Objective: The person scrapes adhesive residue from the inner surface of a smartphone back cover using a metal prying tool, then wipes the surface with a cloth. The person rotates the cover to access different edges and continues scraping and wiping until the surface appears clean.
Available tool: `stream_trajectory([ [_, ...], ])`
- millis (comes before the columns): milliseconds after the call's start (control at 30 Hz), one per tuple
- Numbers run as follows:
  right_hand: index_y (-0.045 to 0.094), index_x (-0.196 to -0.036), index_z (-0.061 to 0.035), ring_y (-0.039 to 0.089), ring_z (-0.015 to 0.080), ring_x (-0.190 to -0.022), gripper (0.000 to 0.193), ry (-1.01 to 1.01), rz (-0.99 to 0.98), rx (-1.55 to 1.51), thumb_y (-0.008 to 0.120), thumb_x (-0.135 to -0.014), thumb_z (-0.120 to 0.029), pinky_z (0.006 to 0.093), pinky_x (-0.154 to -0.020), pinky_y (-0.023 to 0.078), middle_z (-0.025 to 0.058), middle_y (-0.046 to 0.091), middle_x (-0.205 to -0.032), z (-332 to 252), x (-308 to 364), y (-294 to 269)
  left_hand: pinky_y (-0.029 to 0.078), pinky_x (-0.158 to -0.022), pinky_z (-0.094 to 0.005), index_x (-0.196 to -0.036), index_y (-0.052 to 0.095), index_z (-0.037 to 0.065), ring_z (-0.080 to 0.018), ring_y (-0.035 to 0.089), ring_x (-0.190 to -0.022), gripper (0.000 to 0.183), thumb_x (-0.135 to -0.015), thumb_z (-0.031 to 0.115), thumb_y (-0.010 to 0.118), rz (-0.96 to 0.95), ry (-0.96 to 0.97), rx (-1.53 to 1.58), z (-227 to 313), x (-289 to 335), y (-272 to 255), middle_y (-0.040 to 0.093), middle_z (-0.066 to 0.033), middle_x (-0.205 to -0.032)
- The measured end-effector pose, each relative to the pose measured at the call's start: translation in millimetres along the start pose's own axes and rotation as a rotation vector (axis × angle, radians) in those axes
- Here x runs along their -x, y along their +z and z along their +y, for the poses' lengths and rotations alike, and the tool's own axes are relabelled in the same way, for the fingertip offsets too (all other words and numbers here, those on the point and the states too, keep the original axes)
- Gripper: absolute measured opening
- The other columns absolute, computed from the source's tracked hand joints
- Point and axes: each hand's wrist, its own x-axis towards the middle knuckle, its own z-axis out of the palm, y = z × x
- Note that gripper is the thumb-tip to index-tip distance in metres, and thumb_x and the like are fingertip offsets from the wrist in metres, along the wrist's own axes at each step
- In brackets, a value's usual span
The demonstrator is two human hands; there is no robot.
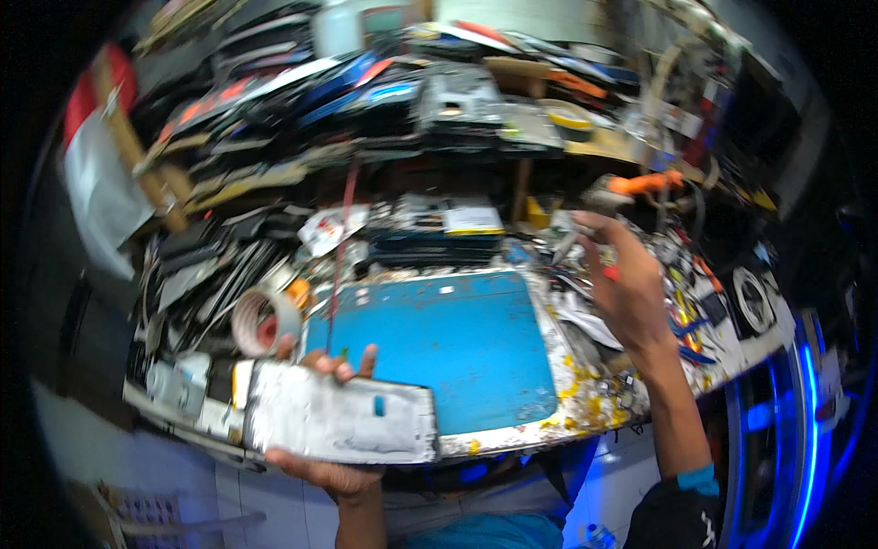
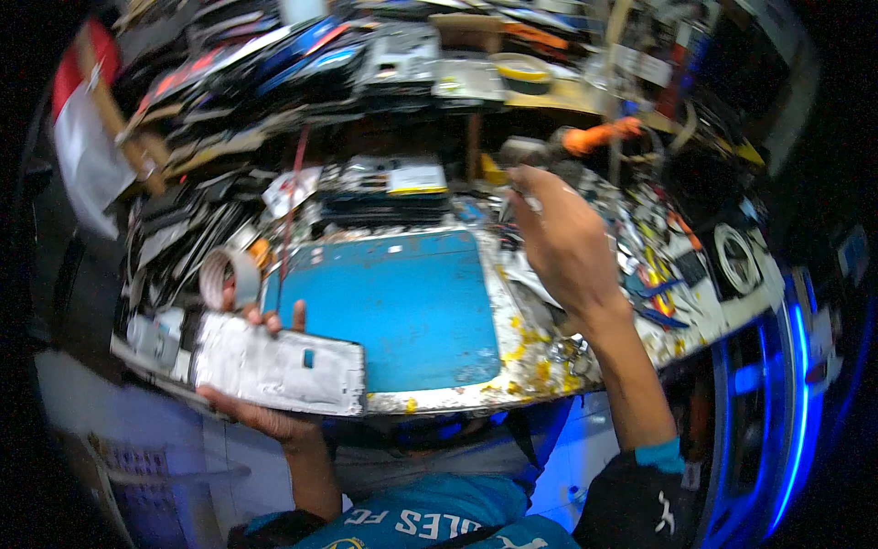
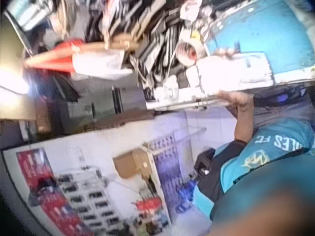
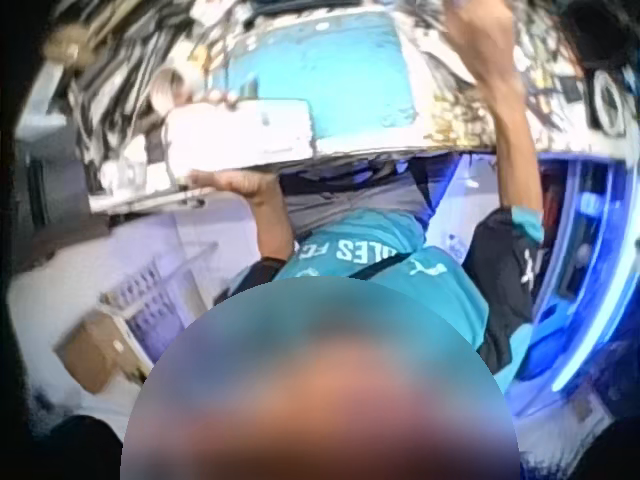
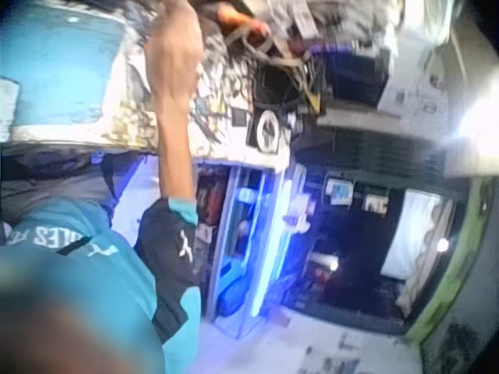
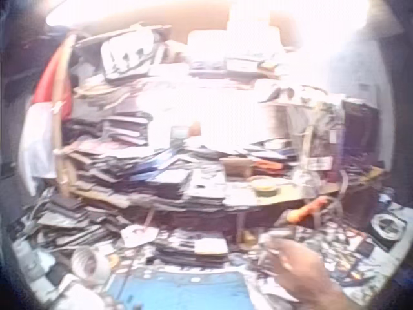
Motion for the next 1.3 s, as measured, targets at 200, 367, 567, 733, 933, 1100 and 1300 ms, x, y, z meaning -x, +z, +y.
stream_trajectory([
  [200,0.044,-0.118,0.0006,0.068,0.0263,-0.099,0.023,0.216,-0.046,-0.716,0.046,-0.096,0.008,0.0376,-0.087,0.054,0.0181,0.065,-0.106,-61.5,50.4,6.1,0.031,-0.112,-0.0616,-0.147,0.03,0.005,-0.0285,0.055,-0.106,0.112,-0.073,0.087,0.05,0.02,-0.174,0.325,4.7,-6.8,-2.4,0.053,-0.0156,-0.119],
  [367,0.043,-0.122,-0.0031,0.053,0.0159,-0.079,0.023,0.622,0.162,-1.22,0.043,-0.102,-0.013,0.0315,-0.074,0.05,0.0099,0.052,-0.095,-92.5,62.4,-9.7,0.023,-0.113,-0.0677,-0.153,0.025,0.015,-0.0314,0.057,-0.11,0.105,-0.079,0.088,0.04,-0.097,-0.298,0.477,8.6,-10.5,3.4,0.057,-0.0137,-0.122],
  [567,0.064,-0.111,-0.0056,0.06,0.0241,-0.061,0.031,0.132,-0.695,-0.791,0.072,-0.081,-0.005,0.0356,-0.053,0.048,0.0089,0.056,-0.078,-153.9,104.7,-24.1,0.04,-0.084,-0.0489,-0.155,0.02,0.013,-0.0279,0.055,-0.095,0.101,-0.085,0.083,0.038,-0.101,-0.344,0.472,18.6,-6.9,10.6,0.055,-0.0126,-0.12],
  [733,0.066,-0.101,-0.0075,0.059,0.0197,-0.059,0.026,0.178,-0.55,-0.546,0.071,-0.077,-0.003,0.0331,-0.048,0.045,0.0046,0.057,-0.075,-164.2,115.4,-23.5,0.039,-0.074,-0.0429,-0.151,0.023,0.005,-0.0254,0.054,-0.089,0.098,-0.088,0.078,0.038,-0.193,-0.3,0.432,16.4,-1.9,6.1,0.054,-0.0145,-0.118],
  [933,0.066,-0.096,-0.0121,0.06,0.0209,-0.06,0.024,0.244,-0.582,-0.604,0.071,-0.074,-0.003,0.0332,-0.05,0.046,0.0044,0.056,-0.073,-168.1,122.4,-25.1,0.039,-0.075,-0.0428,-0.151,0.024,0.005,-0.0263,0.053,-0.089,0.096,-0.089,0.078,0.038,-0.178,-0.33,0.432,12.7,3.9,0.1,0.055,-0.0153,-0.117],
  [1100,0.066,-0.094,-0.0116,0.061,0.0216,-0.062,0.021,0.329,-0.516,-0.534,0.072,-0.076,-0.005,0.0342,-0.053,0.046,0.0047,0.056,-0.074,-166.3,124.4,-25.6,0.039,-0.075,-0.0422,-0.149,0.024,0.005,-0.0261,0.052,-0.087,0.094,-0.09,0.076,0.038,-0.186,-0.33,0.418,11.6,7.6,0.8,0.055,-0.0162,-0.116],
  [1300,0.063,-0.089,-0.0067,0.061,0.0268,-0.059,0.022,0.332,-0.489,-0.519,0.068,-0.071,0.006,0.0362,-0.051,0.046,0.0086,0.059,-0.072,-167.5,115.5,-28.8,0.04,-0.073,-0.0405,-0.148,0.024,0.004,-0.0244,0.05,-0.082,0.093,-0.09,0.075,0.039,-0.142,-0.323,0.385,6.4,10.2,2.9,0.054,-0.0152,-0.111],
])
